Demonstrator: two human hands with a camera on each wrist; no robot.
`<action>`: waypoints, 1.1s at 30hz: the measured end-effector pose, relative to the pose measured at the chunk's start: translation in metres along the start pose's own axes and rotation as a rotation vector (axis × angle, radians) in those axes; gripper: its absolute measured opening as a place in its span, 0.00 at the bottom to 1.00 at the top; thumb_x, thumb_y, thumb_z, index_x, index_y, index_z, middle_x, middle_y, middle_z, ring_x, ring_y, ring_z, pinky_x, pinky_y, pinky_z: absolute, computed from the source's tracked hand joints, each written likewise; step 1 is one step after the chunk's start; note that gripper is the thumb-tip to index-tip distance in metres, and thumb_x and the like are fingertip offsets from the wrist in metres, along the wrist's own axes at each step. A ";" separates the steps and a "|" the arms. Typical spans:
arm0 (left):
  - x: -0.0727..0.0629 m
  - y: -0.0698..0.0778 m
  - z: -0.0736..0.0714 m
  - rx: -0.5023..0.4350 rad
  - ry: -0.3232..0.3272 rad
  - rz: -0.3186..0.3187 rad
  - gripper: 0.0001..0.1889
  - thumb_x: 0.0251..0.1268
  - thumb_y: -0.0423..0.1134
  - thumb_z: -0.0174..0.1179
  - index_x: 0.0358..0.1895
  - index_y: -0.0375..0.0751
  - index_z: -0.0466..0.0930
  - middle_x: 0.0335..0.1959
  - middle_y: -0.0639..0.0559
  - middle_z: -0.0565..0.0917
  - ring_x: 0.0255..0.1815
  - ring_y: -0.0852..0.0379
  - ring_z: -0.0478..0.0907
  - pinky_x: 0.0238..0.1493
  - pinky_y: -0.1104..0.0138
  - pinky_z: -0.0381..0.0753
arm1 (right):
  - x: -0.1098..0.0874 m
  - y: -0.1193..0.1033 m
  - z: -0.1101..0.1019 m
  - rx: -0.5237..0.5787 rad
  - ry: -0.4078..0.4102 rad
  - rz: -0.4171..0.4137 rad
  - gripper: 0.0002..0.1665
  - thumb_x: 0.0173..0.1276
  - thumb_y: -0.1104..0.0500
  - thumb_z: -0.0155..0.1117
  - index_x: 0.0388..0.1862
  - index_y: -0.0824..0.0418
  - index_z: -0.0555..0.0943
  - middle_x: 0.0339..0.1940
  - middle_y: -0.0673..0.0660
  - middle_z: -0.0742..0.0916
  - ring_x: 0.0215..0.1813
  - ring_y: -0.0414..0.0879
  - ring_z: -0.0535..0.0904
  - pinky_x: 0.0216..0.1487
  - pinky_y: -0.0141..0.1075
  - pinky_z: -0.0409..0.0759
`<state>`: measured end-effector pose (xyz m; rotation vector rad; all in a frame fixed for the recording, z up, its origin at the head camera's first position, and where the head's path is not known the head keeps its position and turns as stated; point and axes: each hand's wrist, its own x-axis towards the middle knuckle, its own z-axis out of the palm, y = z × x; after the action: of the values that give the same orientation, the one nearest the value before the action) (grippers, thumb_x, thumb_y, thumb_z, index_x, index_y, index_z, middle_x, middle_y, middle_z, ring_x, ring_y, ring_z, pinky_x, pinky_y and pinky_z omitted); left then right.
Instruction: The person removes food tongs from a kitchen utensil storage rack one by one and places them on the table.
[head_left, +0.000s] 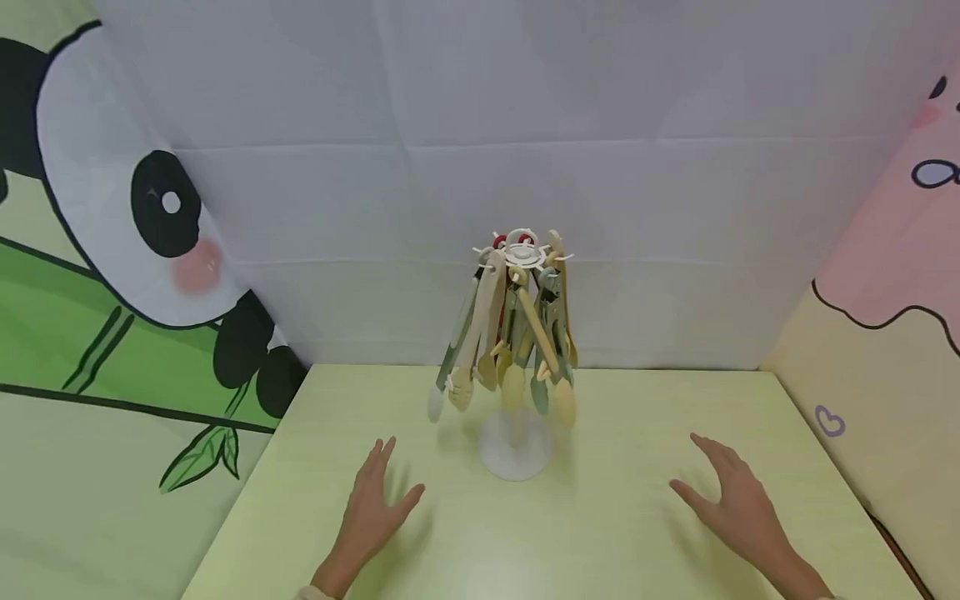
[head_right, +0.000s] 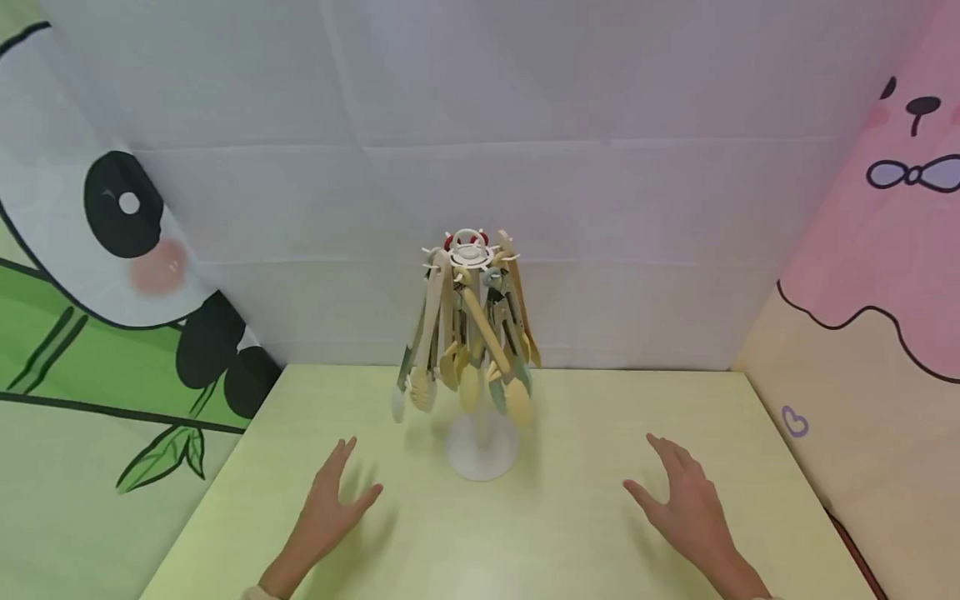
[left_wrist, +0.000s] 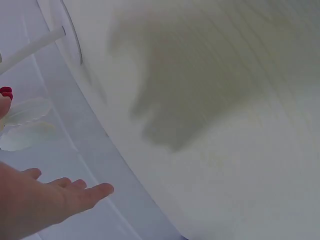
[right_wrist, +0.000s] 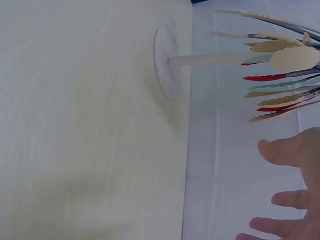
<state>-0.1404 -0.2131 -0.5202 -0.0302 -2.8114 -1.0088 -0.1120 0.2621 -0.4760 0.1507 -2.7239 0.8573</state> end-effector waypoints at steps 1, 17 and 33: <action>0.002 0.002 -0.002 -0.033 0.003 -0.008 0.44 0.58 0.55 0.63 0.74 0.45 0.53 0.74 0.40 0.53 0.72 0.37 0.50 0.60 0.36 0.57 | 0.001 -0.002 -0.001 0.019 0.009 -0.004 0.40 0.60 0.48 0.69 0.66 0.65 0.67 0.61 0.68 0.73 0.59 0.67 0.68 0.46 0.65 0.67; 0.029 0.042 -0.035 -0.387 0.173 0.037 0.25 0.59 0.42 0.66 0.60 0.45 0.69 0.57 0.52 0.75 0.58 0.52 0.71 0.51 0.49 0.75 | 0.016 -0.044 -0.033 0.206 0.040 -0.023 0.28 0.63 0.55 0.67 0.61 0.57 0.72 0.57 0.54 0.79 0.49 0.32 0.76 0.42 0.27 0.77; 0.052 0.079 -0.066 -0.465 0.171 0.162 0.23 0.61 0.39 0.64 0.59 0.43 0.70 0.57 0.53 0.75 0.59 0.51 0.71 0.51 0.55 0.76 | 0.035 -0.077 -0.046 0.271 0.072 -0.077 0.27 0.62 0.56 0.68 0.61 0.53 0.73 0.57 0.51 0.79 0.50 0.36 0.77 0.44 0.26 0.76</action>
<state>-0.1773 -0.1960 -0.4120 -0.2090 -2.3247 -1.5149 -0.1205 0.2248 -0.3871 0.2722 -2.5070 1.1817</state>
